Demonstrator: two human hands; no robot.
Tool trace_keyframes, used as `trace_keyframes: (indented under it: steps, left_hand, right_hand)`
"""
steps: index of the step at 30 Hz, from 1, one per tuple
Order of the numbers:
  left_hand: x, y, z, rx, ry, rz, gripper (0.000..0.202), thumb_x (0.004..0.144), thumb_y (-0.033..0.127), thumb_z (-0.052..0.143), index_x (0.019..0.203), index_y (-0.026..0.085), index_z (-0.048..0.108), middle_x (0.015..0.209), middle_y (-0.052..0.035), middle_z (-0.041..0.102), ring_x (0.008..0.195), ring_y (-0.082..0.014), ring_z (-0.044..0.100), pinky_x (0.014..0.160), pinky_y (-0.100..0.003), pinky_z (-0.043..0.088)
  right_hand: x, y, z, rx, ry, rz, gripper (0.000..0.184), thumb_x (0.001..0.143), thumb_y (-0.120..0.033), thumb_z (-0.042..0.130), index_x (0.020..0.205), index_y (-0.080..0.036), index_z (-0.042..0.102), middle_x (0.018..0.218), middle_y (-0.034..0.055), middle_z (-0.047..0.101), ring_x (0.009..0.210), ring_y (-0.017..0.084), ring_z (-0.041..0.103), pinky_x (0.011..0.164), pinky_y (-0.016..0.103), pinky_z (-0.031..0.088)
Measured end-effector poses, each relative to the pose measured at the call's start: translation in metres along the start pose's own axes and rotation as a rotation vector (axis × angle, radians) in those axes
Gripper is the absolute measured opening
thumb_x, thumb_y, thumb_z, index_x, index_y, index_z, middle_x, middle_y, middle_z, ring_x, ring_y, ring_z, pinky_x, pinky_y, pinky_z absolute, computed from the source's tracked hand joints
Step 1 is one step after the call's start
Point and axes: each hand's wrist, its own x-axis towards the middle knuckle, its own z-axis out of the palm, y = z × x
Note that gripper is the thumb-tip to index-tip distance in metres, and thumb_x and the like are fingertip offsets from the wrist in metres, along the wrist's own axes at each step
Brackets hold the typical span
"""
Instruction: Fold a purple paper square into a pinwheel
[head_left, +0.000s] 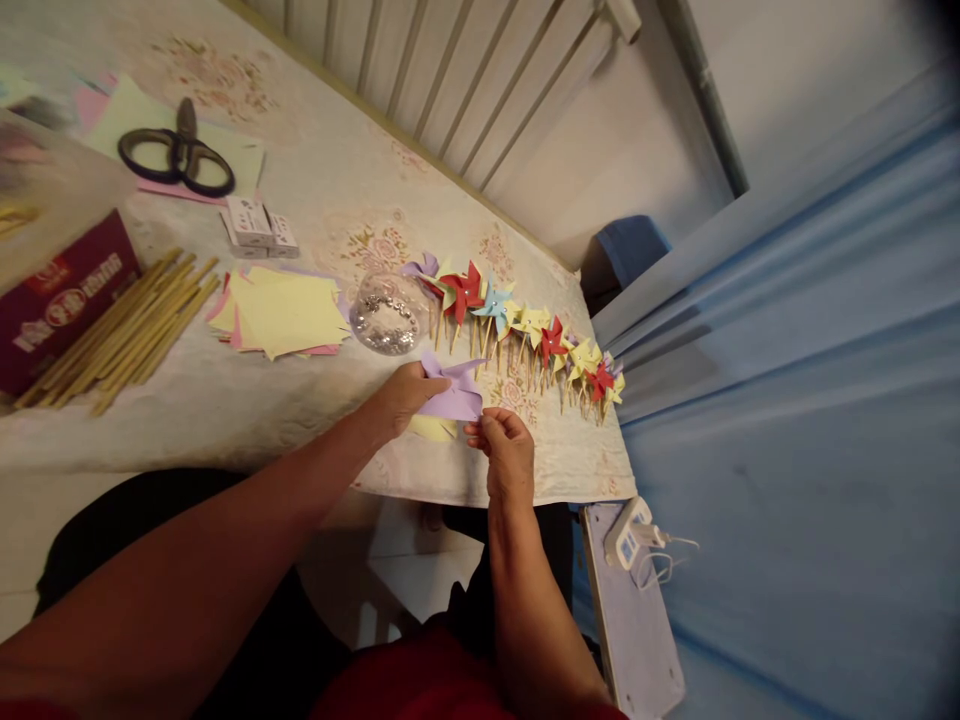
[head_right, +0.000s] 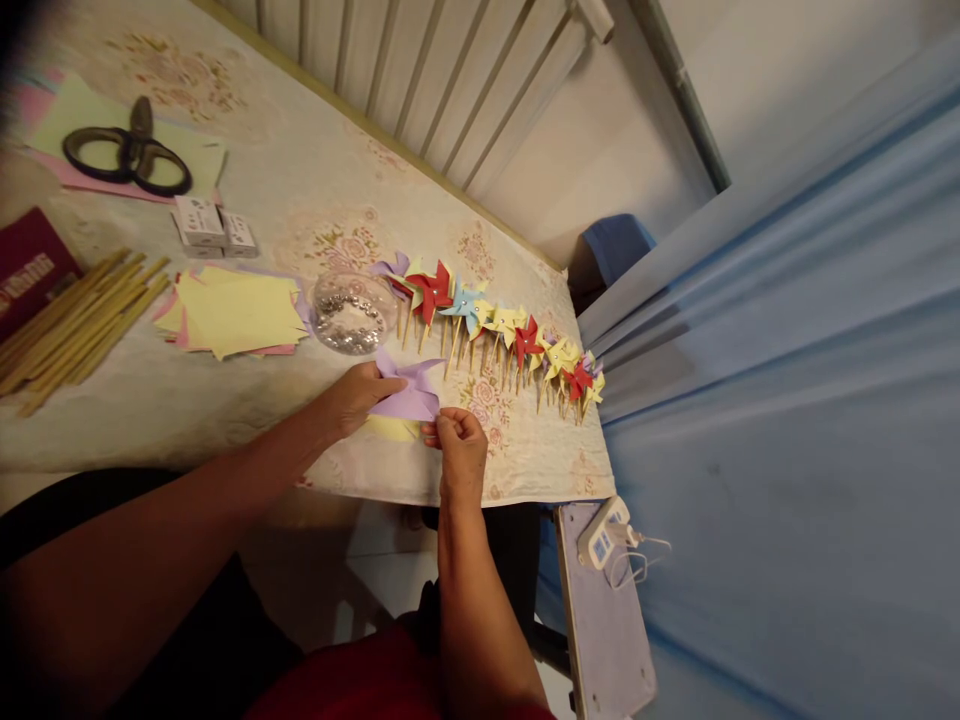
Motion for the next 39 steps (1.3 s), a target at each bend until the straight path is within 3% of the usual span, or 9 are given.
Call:
trace_keyframes:
  steps: [7, 13, 19, 27, 32, 39]
  left_hand:
    - [-0.001, 0.002, 0.001, -0.021, 0.01, 0.029, 0.032, 0.06, 0.025, 0.071, 0.09, 0.013, 0.069, 0.076, 0.0006, 0.07, 0.065, -0.0124, 0.059, 0.062, -0.023, 0.044]
    - [-0.002, 0.002, 0.0, -0.014, -0.003, 0.04, 0.034, 0.059, 0.026, 0.071, 0.09, 0.012, 0.069, 0.077, -0.0002, 0.07, 0.065, -0.0125, 0.058, 0.061, -0.023, 0.044]
    - [-0.002, 0.002, 0.0, -0.021, -0.003, 0.026, 0.031, 0.06, 0.023, 0.07, 0.089, 0.012, 0.069, 0.075, -0.0005, 0.07, 0.065, -0.0123, 0.058, 0.063, -0.023, 0.045]
    - [-0.005, 0.005, 0.002, -0.006, -0.038, -0.005, 0.025, 0.06, 0.022, 0.069, 0.083, 0.01, 0.068, 0.071, -0.0014, 0.067, 0.06, -0.0125, 0.057, 0.057, -0.023, 0.042]
    - [-0.006, 0.005, 0.002, -0.01, -0.067, -0.01, 0.024, 0.061, 0.022, 0.07, 0.081, 0.01, 0.067, 0.068, -0.0011, 0.066, 0.057, -0.0116, 0.055, 0.056, -0.023, 0.042]
    - [-0.008, 0.006, 0.004, -0.024, -0.115, 0.019, 0.016, 0.061, 0.023, 0.07, 0.072, 0.012, 0.066, 0.066, -0.0017, 0.065, 0.057, -0.0117, 0.055, 0.055, -0.023, 0.041]
  right_hand:
    - [-0.007, 0.0, 0.004, 0.029, 0.048, -0.024, 0.023, 0.065, -0.033, 0.075, 0.08, -0.018, 0.065, 0.071, 0.0011, 0.071, 0.062, 0.015, 0.069, 0.056, 0.025, 0.053]
    - [-0.014, 0.002, 0.008, 0.047, 0.05, -0.076, 0.029, 0.069, -0.033, 0.074, 0.091, -0.019, 0.062, 0.076, 0.0015, 0.072, 0.069, 0.017, 0.072, 0.057, 0.025, 0.054]
    - [-0.018, 0.001, 0.014, 0.04, -0.043, -0.148, 0.024, 0.076, -0.032, 0.07, 0.096, -0.02, 0.065, 0.081, 0.0012, 0.072, 0.074, 0.016, 0.071, 0.061, 0.026, 0.055]
    - [-0.005, 0.006, 0.022, -0.068, -0.083, -0.194, 0.022, 0.075, -0.029, 0.067, 0.095, -0.02, 0.072, 0.066, -0.0026, 0.069, 0.062, 0.014, 0.065, 0.065, 0.028, 0.055]
    - [0.001, 0.007, 0.026, -0.11, -0.129, -0.197, 0.025, 0.077, -0.031, 0.064, 0.097, -0.021, 0.073, 0.062, -0.0047, 0.065, 0.055, 0.013, 0.062, 0.056, 0.026, 0.051]
    - [0.002, -0.002, 0.03, -0.151, -0.144, -0.167, 0.016, 0.076, -0.035, 0.065, 0.081, -0.02, 0.065, 0.061, -0.0048, 0.064, 0.049, 0.011, 0.059, 0.047, 0.022, 0.044]
